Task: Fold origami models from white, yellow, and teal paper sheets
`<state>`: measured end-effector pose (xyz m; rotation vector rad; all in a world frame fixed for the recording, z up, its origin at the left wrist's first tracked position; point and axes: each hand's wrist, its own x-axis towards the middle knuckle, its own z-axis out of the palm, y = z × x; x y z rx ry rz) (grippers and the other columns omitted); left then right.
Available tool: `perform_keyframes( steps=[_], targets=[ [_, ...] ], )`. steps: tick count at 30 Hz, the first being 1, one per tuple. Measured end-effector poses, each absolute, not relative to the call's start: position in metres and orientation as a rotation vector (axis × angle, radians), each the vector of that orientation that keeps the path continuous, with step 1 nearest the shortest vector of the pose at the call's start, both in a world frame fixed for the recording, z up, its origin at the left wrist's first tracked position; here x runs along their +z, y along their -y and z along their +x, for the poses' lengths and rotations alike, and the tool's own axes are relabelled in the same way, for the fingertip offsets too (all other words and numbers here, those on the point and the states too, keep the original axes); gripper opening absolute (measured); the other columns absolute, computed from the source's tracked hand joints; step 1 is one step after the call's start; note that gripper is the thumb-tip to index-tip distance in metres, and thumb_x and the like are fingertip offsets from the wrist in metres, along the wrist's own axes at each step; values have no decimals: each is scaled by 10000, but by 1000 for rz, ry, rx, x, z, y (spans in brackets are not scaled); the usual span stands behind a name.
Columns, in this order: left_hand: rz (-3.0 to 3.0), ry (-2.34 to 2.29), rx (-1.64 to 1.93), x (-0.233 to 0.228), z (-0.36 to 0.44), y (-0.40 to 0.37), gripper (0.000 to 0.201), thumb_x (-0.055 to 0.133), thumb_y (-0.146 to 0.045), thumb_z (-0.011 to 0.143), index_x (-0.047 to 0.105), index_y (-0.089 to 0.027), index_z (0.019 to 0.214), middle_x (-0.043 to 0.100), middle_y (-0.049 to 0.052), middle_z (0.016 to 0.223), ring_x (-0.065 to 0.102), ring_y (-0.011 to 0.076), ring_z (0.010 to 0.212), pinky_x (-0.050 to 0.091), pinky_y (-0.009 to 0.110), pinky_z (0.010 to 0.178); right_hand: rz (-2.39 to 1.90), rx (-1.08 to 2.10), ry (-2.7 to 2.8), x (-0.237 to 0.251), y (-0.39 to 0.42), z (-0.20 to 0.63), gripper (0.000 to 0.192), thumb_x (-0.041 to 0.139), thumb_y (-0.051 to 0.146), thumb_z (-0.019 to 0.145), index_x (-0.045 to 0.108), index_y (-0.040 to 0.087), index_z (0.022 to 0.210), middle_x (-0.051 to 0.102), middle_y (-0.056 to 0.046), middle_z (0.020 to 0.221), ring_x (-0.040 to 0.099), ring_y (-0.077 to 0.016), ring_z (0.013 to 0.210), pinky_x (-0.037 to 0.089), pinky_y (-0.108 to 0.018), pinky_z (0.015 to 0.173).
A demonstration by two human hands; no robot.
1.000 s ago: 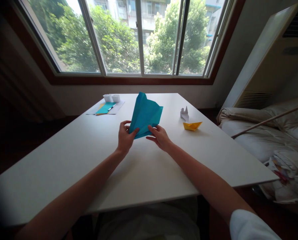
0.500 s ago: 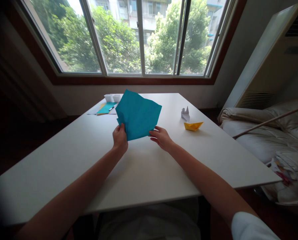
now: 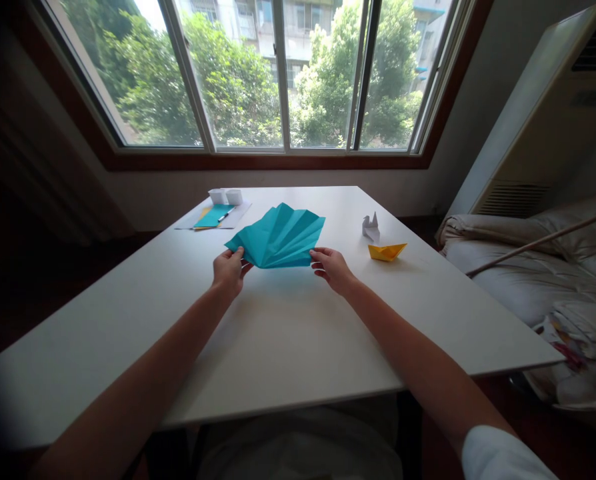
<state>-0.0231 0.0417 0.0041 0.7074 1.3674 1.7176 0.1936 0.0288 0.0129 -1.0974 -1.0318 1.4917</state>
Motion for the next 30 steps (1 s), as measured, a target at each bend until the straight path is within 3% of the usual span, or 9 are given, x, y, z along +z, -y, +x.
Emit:
perform_keyframes(
  steps=[4, 6, 11, 13, 17, 22, 26, 30],
  targets=[
    [1164, -1788, 1598, 6, -35, -38, 405, 556, -164, 753, 418, -254, 1123, 523, -30, 689, 561, 129, 605, 489, 286, 598, -1151, 1479, 1128, 15, -24, 189, 185, 650, 226, 705, 534, 165, 835, 571, 30, 624, 513, -51, 505, 406, -164, 474],
    [1597, -2127, 1298, 9, -39, -32, 396, 518, -198, 787, 433, -278, 1166, 552, 18, 754, 581, 190, 710, 477, 333, 642, -1214, 1409, 1197, 14, -22, 186, 314, 667, 241, 689, 492, 169, 940, 593, 26, 633, 526, -64, 505, 406, -172, 471],
    [2123, -2407, 594, 13, -39, -26, 230, 458, -224, 809, 660, -242, 918, 503, 129, 1049, 480, 314, 1002, 455, 387, 695, -1303, 1129, 1482, 11, -16, 185, 610, 650, 277, 675, 355, 188, 1201, 612, 49, 622, 575, -113, 550, 417, -202, 491],
    [2320, -2391, 522, 13, -36, -26, 250, 454, -191, 804, 681, -219, 905, 483, 140, 1080, 443, 321, 1035, 433, 406, 751, -1317, 943, 1706, 12, -13, 187, 513, 616, 250, 684, 462, 197, 1170, 606, 48, 604, 576, -118, 570, 432, -220, 544],
    [2771, -2100, 439, 18, -29, -26, 323, 387, -102, 816, 669, -201, 941, 505, 127, 1096, 446, 275, 1019, 386, 406, 816, -1412, 576, 2121, 17, -9, 190, 244, 530, 196, 721, 684, 191, 911, 647, -10, 670, 569, -128, 624, 406, -230, 581],
    [2821, -1998, 217, 23, -21, -22, 308, 372, -94, 810, 673, -159, 829, 592, 122, 927, 484, 269, 961, 367, 419, 821, -1431, 392, 2400, 23, -2, 191, 229, 521, 251, 779, 708, 220, 907, 673, -32, 776, 584, -155, 676, 394, -241, 576],
    [2588, -2201, 192, 21, -21, -20, 292, 386, -144, 803, 674, -138, 848, 580, 154, 977, 483, 290, 971, 395, 414, 786, -1136, 254, 2603, 27, 2, 192, 201, 556, 319, 799, 715, 205, 847, 651, -78, 902, 579, -206, 850, 417, -293, 717],
    [2606, -2090, 190, 18, -20, -23, 319, 378, -150, 816, 682, -172, 911, 579, 141, 1041, 491, 276, 998, 419, 379, 784, -852, 369, 2658, 29, 6, 191, 144, 578, 276, 785, 704, 210, 805, 634, -79, 1057, 560, -233, 975, 396, -354, 844]
  ],
)
